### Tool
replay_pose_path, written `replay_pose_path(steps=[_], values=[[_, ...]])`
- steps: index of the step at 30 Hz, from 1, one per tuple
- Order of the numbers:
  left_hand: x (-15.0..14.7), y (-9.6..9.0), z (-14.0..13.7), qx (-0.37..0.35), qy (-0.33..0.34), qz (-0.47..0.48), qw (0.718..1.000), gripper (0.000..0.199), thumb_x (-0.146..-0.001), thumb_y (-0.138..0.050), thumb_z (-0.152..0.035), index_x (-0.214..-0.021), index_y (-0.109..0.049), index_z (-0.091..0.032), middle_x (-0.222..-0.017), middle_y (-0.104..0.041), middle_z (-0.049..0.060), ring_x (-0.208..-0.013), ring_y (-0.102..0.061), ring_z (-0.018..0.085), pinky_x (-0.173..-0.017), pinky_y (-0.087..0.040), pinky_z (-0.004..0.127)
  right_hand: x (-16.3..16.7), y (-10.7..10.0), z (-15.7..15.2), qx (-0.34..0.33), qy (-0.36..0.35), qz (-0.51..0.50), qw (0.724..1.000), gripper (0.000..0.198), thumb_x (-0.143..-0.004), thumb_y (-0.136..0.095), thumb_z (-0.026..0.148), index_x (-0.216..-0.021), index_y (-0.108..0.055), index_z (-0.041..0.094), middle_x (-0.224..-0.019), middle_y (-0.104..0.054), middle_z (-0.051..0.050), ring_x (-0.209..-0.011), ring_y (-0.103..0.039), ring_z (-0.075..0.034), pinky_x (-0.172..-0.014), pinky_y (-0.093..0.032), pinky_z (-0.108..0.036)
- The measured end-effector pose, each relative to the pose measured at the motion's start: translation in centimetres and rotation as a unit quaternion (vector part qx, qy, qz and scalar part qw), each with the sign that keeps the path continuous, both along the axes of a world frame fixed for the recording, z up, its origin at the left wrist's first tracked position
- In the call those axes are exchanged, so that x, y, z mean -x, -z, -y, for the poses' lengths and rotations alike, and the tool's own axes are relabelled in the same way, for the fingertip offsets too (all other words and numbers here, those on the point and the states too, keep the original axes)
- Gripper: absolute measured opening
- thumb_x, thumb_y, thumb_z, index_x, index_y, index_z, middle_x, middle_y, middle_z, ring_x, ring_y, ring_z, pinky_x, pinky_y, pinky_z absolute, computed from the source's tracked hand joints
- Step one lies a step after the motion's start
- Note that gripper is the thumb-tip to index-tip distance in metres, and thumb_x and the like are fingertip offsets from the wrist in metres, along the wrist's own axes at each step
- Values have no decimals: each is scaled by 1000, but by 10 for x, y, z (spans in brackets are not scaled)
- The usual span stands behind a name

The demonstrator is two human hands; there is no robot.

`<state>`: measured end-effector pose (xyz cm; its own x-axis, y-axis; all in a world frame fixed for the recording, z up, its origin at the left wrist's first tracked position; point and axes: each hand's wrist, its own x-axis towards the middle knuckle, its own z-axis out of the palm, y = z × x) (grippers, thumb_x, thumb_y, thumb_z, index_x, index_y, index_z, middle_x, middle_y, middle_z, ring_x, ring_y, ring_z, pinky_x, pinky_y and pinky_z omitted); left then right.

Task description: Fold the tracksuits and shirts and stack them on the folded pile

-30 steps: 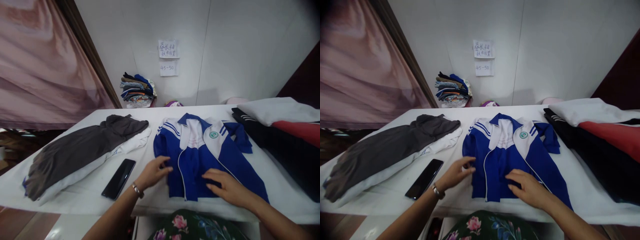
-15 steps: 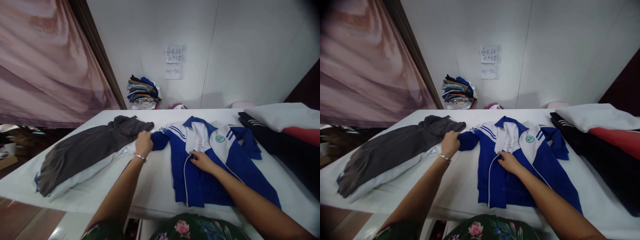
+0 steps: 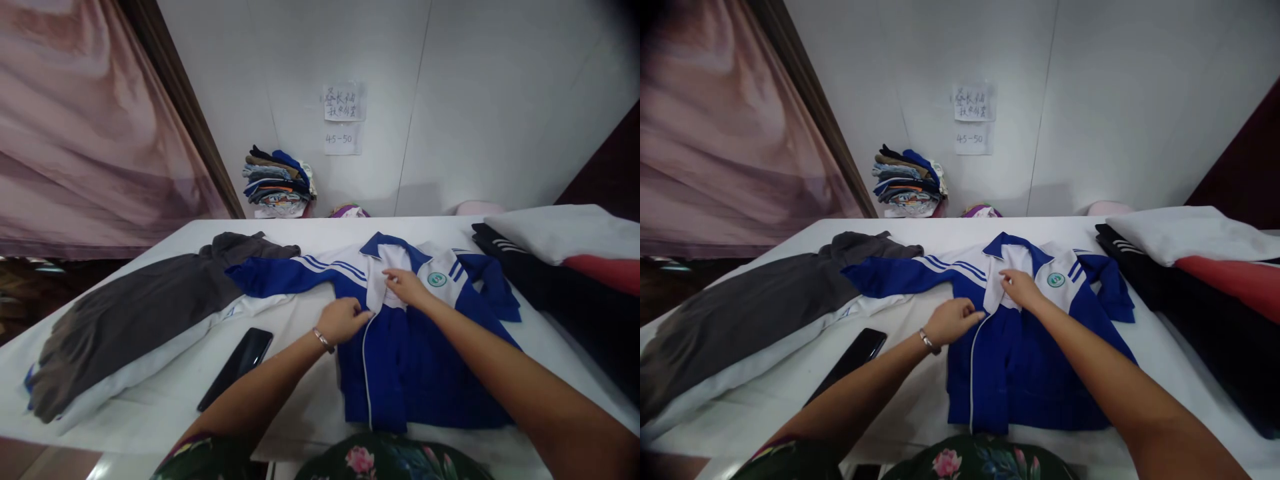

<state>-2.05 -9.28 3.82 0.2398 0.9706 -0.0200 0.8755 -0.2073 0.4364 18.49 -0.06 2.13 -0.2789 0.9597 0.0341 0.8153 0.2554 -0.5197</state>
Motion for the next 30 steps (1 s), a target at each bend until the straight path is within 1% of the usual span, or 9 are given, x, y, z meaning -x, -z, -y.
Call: replay_pose_path(steps=[3, 7, 12, 15, 19, 23, 26, 28, 30], values=[[-19, 12, 15, 65, 25, -34, 997, 47, -75, -54, -62, -97, -62, -21, -81, -68, 4, -76, -64, 22, -66, -45, 29, 8, -8, -45, -16, 34, 52, 998, 37, -85, -51, 26, -119, -61, 16, -113, -64, -10, -103, -58, -22, -87, -42, -29], [-26, 15, 19, 55, 28, -65, 996, 29, -80, -53, -37, -105, -57, -23, -91, -69, 6, -86, -65, 24, -72, -47, 33, 24, 5, -84, -3, 72, 67, 995, 37, -80, -59, 26, -114, -61, 12, -118, -60, -17, -110, -54, -28, -89, -41, -34], [-26, -5, 18, 44, 45, -92, 994, 21, -83, -46, -33, -92, -61, -22, -87, -69, 8, -84, -66, 25, -73, -47, 35, 31, 9, -126, 20, 118, 23, 993, 23, -88, -53, 25, -97, -66, 10, -108, -64, -17, -109, -56, -25, -91, -41, -33], [-34, -16, 11, 19, 49, -89, 995, 25, -86, -43, -36, -86, -62, -20, -84, -69, 10, -83, -65, 26, -74, -47, 38, 25, 5, -150, 37, 167, -27, 985, 27, -93, -47, 31, -102, -63, 11, -108, -63, -12, -103, -58, -21, -89, -45, -35], [-69, -3, -2, 98, 101, 66, 988, 32, -87, -44, -44, -91, -66, -21, -86, -69, 6, -82, -65, 22, -75, -48, 33, 12, 14, -159, 80, 215, -94, 969, 32, -90, -53, 36, -113, -56, 15, -112, -59, -7, -95, -60, -18, -82, -51, -39], [-92, 29, -10, 260, 168, 269, 912, 51, -87, -47, -43, -131, -48, -19, -91, -70, 4, -67, -65, 14, -61, -48, 24, 0, 26, -148, 125, 240, -163, 949, 32, -90, -54, 35, -115, -55, 16, -114, -58, -8, -96, -59, -18, -81, -51, -38], [-60, 35, -24, 177, 93, 297, 934, 43, -90, -41, -39, -127, -51, -19, -97, -69, 4, -72, -65, 13, -65, -49, 24, -7, 28, -138, 155, 233, -220, 934, 33, -90, -54, 33, -118, -55, 14, -108, -62, -8, -87, -62, -16, -75, -53, -34], [-17, 29, -39, 73, -19, 210, 975, 34, -91, -40, -37, -113, -60, -20, -98, -69, 4, -81, -64, 15, -73, -48, 26, -12, 26, -130, 170, 220, -253, 927, 42, -88, -56, 29, -126, -51, 13, -106, -65, -10, -81, -65, -16, -69, -54, -29], [30, 21, -57, -37, -150, 69, 986, 33, -89, -45, -39, -110, -60, -19, -105, -66, 8, -96, -61, 21, -83, -46, 32, -16, 25, -118, 184, 205, -280, 920, 56, -85, -59, 25, -137, -41, 14, -110, -65, -13, -80, -66, -17, -66, -54, -27]])
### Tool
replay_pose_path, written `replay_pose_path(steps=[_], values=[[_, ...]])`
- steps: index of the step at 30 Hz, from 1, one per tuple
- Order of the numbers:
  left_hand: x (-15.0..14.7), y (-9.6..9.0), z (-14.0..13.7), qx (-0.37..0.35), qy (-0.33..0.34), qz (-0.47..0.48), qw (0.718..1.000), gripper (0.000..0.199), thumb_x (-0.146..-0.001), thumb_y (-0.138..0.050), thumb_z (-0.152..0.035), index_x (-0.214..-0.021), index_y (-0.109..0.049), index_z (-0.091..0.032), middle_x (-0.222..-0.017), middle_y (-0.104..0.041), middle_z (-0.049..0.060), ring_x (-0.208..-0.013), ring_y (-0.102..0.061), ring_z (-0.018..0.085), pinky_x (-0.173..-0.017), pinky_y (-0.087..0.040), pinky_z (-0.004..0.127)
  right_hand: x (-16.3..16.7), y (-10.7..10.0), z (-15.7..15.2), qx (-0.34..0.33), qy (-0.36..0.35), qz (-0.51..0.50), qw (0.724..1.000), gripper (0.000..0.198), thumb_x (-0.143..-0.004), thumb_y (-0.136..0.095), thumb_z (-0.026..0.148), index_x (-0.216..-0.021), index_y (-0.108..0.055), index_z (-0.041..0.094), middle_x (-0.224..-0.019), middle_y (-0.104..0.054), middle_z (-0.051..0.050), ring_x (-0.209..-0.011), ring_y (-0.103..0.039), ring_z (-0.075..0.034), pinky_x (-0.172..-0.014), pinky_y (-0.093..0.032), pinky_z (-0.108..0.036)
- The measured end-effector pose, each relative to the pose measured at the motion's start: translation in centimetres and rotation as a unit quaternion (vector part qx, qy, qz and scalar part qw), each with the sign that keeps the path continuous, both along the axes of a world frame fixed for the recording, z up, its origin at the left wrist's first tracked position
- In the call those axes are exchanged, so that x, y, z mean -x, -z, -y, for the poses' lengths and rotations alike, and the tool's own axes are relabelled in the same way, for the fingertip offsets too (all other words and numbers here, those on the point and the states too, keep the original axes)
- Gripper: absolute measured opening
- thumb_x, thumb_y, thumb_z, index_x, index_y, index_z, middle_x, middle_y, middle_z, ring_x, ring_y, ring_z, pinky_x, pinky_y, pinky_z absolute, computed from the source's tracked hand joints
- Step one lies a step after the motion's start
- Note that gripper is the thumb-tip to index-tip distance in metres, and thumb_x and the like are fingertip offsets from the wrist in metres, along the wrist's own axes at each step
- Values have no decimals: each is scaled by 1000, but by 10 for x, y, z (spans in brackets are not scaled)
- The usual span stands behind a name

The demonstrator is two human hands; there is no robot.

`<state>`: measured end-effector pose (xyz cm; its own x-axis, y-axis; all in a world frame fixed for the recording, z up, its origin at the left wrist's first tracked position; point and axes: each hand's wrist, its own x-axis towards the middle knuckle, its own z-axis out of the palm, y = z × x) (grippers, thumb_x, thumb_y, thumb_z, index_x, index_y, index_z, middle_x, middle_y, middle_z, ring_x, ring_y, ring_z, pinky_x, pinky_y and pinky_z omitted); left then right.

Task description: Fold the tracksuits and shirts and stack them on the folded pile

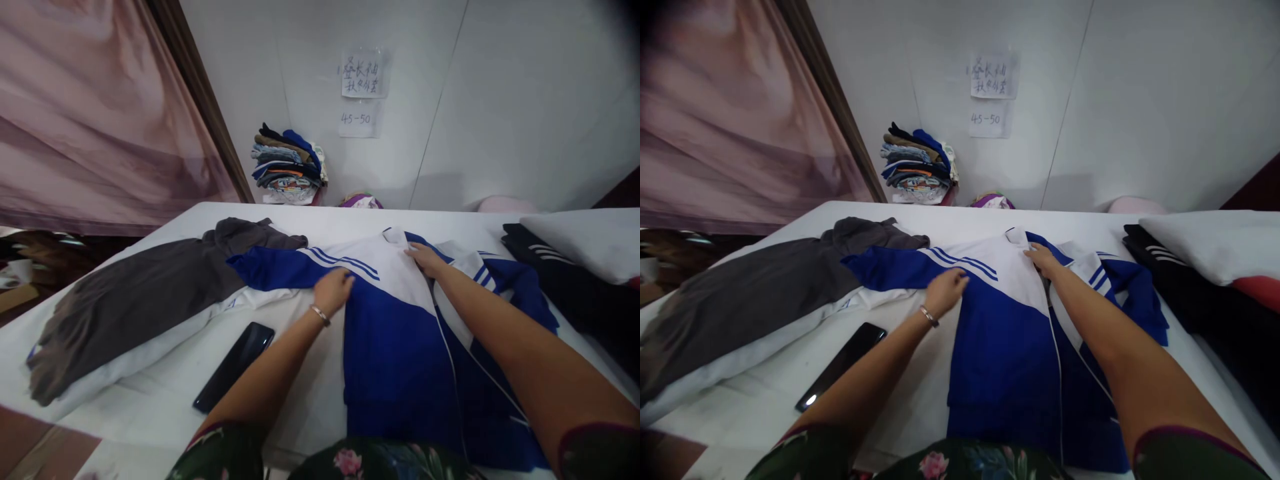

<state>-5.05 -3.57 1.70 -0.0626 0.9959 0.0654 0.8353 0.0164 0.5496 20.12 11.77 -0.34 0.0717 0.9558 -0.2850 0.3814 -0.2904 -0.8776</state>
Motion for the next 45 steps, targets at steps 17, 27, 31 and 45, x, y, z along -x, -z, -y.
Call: replay_pose_path(steps=[17, 27, 31, 45], values=[[111, -14, -69, 45, -123, -236, 963, 33, -91, -40, -33, -110, -62, -17, -111, -64, 13, -104, -56, 25, -82, -44, 32, -37, 19, 128, -139, -91, 29, 986, 65, -69, -63, 19, -132, -49, 17, -140, -46, -12, -128, -43, -28, -104, -39, -44], [26, 2, 51, 13, 134, -152, 979, 44, -85, -43, -58, -79, -63, -20, -79, -65, 3, -72, -59, 16, -65, -37, 26, -31, 17, 261, -245, -311, 250, 883, 40, -87, -51, 31, -126, -57, 22, -144, -41, -10, -136, -30, -26, -111, -22, -53], [-12, 9, 86, 82, 118, -138, 980, 31, -80, -53, -51, -86, -58, -21, -81, -64, 2, -73, -59, 16, -61, -35, 26, -32, 18, 291, -222, -301, 256, 891, 41, -92, -45, 37, -130, -53, 24, -144, -41, -9, -136, -31, -25, -111, -18, -55], [-14, 7, 129, 80, 23, 12, 996, 41, -81, -49, -53, -103, -53, -18, -86, -62, 5, -76, -60, 20, -68, -42, 30, -48, 11, 333, -285, -271, 225, 891, 47, -93, -43, 43, -135, -48, 24, -149, -32, -9, -140, -22, -26, -112, -17, -55]])
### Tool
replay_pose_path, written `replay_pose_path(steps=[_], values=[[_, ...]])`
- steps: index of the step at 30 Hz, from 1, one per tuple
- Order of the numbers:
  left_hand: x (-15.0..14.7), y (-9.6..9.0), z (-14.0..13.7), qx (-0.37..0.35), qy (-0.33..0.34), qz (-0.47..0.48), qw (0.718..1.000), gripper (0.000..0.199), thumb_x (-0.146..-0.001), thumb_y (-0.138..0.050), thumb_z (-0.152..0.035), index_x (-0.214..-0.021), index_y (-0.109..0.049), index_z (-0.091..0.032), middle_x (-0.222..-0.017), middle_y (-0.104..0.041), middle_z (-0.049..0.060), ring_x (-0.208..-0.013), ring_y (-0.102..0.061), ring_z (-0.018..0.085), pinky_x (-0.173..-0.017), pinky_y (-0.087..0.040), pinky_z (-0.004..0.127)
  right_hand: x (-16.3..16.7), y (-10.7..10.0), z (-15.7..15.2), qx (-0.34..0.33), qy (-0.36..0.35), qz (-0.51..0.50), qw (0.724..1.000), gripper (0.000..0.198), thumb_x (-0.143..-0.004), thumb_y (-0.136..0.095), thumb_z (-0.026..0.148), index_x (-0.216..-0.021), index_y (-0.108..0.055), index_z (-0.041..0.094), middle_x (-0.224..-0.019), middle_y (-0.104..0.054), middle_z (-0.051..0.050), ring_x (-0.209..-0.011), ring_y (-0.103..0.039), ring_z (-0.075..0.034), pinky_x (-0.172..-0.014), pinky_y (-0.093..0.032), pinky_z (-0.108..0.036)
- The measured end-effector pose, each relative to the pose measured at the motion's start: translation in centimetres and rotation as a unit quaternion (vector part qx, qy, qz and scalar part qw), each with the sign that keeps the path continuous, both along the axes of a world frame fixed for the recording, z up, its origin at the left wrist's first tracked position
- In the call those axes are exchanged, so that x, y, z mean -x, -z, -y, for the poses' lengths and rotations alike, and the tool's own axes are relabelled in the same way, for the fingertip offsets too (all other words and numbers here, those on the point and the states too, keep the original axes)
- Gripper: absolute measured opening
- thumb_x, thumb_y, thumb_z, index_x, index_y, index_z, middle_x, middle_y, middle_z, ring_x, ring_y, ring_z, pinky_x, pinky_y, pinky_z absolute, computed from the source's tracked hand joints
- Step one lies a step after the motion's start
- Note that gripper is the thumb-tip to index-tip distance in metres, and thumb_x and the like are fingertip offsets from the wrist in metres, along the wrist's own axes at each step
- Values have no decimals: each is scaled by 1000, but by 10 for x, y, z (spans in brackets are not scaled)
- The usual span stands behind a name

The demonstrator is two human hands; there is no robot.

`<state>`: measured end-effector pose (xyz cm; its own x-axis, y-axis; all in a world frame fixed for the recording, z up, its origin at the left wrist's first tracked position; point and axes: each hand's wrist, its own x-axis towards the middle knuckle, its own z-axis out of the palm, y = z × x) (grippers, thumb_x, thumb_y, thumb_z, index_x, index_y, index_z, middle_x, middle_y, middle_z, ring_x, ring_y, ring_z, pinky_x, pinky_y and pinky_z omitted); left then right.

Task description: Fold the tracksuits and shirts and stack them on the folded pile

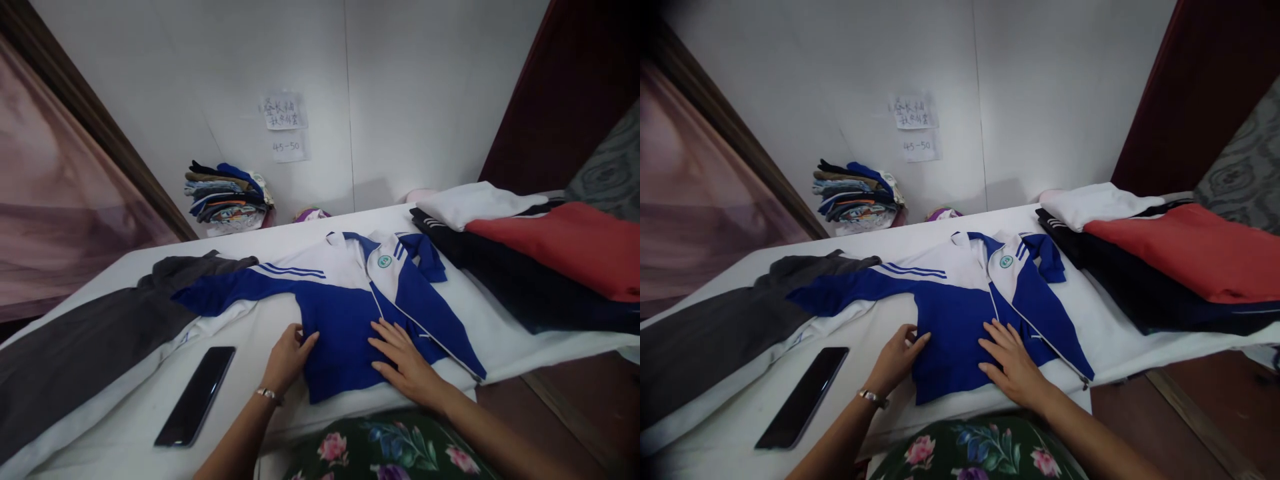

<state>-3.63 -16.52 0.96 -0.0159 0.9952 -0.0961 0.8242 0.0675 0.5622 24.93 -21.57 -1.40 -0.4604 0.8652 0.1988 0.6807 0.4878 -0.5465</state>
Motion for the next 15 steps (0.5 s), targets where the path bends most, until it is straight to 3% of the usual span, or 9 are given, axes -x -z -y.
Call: replay_pose_path(steps=[3, 8, 10, 15], values=[[-3, 3, 19, 7, -11, 53, 999, 61, -76, -54, -53, -124, -44, -17, -91, -63, 7, -76, -62, 22, -70, -45, 33, -9, -3, 7, 8, -59, -8, 998, 51, -89, -49, 45, -137, -46, 25, -148, -34, -10, -139, -23, -27, -111, -20, -53], [5, 2, 33, 39, -29, 165, 985, 51, -82, -45, -43, -127, -40, -18, -73, -64, 1, -61, -61, 19, -59, -46, 30, -8, -4, 10, 54, -97, 22, 994, 46, -90, -49, 40, -134, -49, 27, -145, -40, -7, -138, -27, -25, -111, -20, -52], [12, 2, 33, 47, -37, 125, 990, 46, -84, -44, -40, -124, -41, -18, -71, -65, 1, -63, -62, 19, -61, -46, 30, -5, -4, 10, 52, -103, 22, 993, 44, -90, -49, 38, -133, -51, 27, -143, -42, -7, -137, -29, -25, -112, -19, -52], [16, 2, 36, 61, -25, -100, 993, 43, -88, -45, -38, -125, -45, -17, -77, -67, 5, -77, -65, 23, -70, -45, 32, -6, -9, 17, 56, -124, 0, 991, 46, -87, -53, 42, -131, -53, 28, -144, -40, -7, -137, -28, -27, -111, -16, -55]])
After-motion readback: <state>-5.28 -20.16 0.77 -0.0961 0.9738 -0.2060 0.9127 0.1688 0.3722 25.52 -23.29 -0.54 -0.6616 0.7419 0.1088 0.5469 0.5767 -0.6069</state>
